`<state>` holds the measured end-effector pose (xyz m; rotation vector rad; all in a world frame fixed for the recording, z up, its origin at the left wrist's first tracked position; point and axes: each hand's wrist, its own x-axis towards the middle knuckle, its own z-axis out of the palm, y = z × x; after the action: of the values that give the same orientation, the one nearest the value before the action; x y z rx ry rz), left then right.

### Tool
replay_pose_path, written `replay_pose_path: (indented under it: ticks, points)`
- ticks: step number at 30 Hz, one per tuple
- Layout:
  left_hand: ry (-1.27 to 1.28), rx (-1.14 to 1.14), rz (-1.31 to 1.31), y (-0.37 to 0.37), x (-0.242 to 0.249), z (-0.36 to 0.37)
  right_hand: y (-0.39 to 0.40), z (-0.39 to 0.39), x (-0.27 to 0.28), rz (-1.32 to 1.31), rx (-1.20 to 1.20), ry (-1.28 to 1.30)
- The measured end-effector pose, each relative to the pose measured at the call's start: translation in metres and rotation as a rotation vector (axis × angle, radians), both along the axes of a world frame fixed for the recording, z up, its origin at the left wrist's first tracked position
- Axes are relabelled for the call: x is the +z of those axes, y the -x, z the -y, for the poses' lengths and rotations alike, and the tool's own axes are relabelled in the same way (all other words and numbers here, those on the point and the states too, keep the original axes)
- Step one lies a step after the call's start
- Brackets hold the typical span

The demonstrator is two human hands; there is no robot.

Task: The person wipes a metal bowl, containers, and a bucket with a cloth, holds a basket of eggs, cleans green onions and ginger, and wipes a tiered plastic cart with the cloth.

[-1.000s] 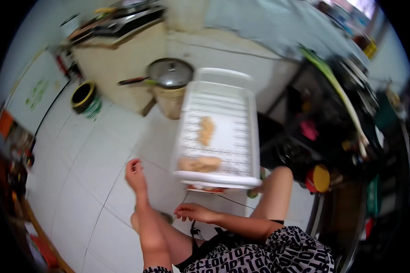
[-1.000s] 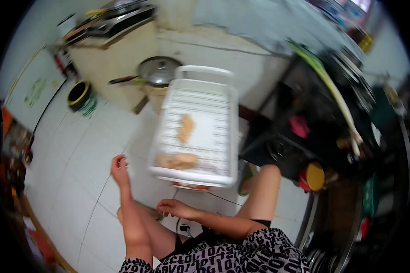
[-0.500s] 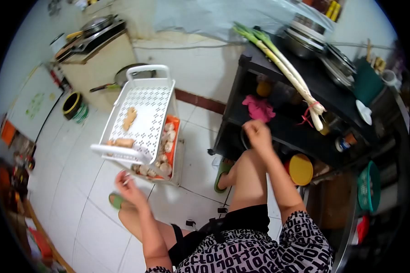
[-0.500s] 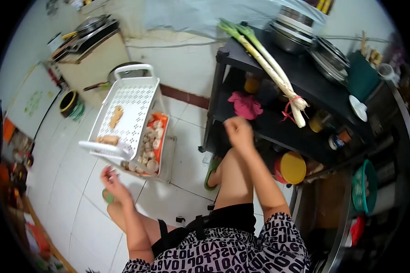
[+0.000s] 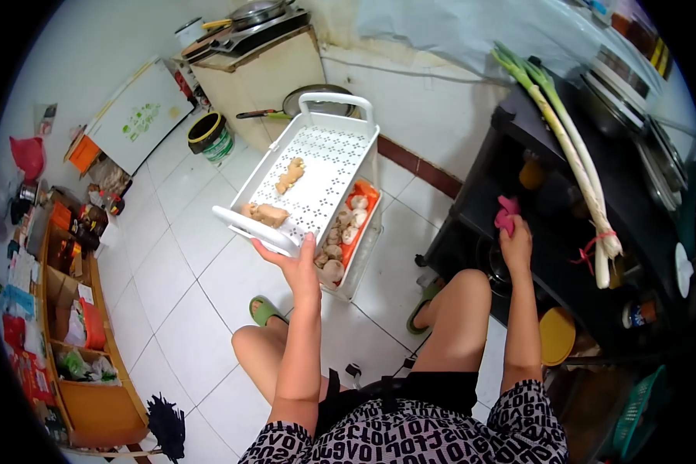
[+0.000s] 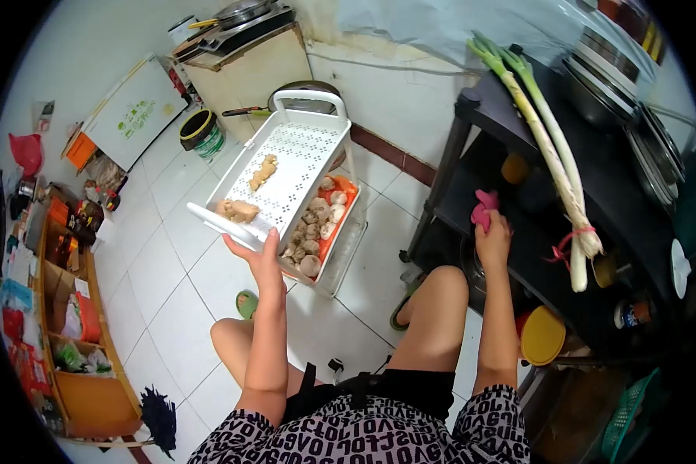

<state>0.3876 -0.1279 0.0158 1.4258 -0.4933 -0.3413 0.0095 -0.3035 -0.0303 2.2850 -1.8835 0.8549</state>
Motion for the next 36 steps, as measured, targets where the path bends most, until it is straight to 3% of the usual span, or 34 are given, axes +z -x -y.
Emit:
replay_pose_path:
  ticks: [2,3,4,6,8,9,10,12,14,16,20,21,22,26,28,30,32,36]
  points:
    - [0.004,-0.009,-0.078,0.001,0.017,-0.006,-0.028,-0.019,0.011,0.644,0.009,-0.168]
    - [-0.006,-0.04,-0.11,0.001,0.026,-0.011,-0.047,-0.029,0.016,0.774,0.089,-0.148]
    - [-0.017,-0.07,-0.144,-0.001,0.027,-0.015,-0.073,-0.043,0.032,1.076,0.163,-0.26]
    - [0.009,-0.066,-0.182,-0.019,0.004,-0.029,-0.121,-0.059,0.055,1.266,0.292,-0.316]
    - [0.025,-0.118,0.018,-0.042,-0.036,-0.044,-0.164,-0.068,0.082,1.259,0.42,-0.323]
    - [-0.017,-0.173,-0.143,-0.043,-0.029,-0.055,-0.185,-0.074,0.098,1.257,0.505,-0.318]
    - [-0.066,-0.217,-0.305,-0.043,-0.022,-0.066,-0.202,-0.074,0.105,1.073,0.601,-0.181]
    - [-0.03,-0.264,-0.241,-0.049,-0.043,-0.082,-0.234,-0.082,0.135,0.62,0.864,0.075]
    - [-0.02,-0.291,-0.21,-0.052,-0.052,-0.097,-0.27,-0.097,0.144,0.302,1.055,-0.023]
    - [-0.046,-0.279,-0.246,-0.05,-0.044,-0.107,-0.303,-0.11,0.118,0.062,1.27,-0.208]
    - [0.005,-0.334,-0.348,-0.06,-0.031,-0.128,-0.312,-0.099,0.104,-0.102,1.29,-0.591]
    - [-0.029,-0.36,-0.34,-0.066,-0.037,-0.134,-0.301,-0.084,0.098,-0.035,1.246,-0.48]
    - [-0.022,-0.359,-0.355,-0.068,-0.037,-0.139,-0.289,-0.068,0.104,-0.167,1.089,-0.547]
    - [0.103,-0.394,-0.144,-0.074,-0.034,-0.141,-0.245,-0.03,0.108,-0.378,0.722,-0.243]
    - [0.106,-0.403,-0.192,-0.075,-0.029,-0.138,-0.257,-0.055,0.101,-0.376,0.868,-0.251]
    - [0.099,-0.409,-0.205,-0.078,-0.035,-0.139,-0.286,-0.102,0.113,-0.337,0.996,-0.506]
    - [0.056,-0.416,-0.213,-0.074,-0.021,-0.141,-0.314,-0.131,0.112,-0.211,1.235,-0.475]
    - [0.055,-0.426,-0.23,-0.078,-0.026,-0.144,-0.313,-0.132,0.119,-0.245,1.156,-0.533]
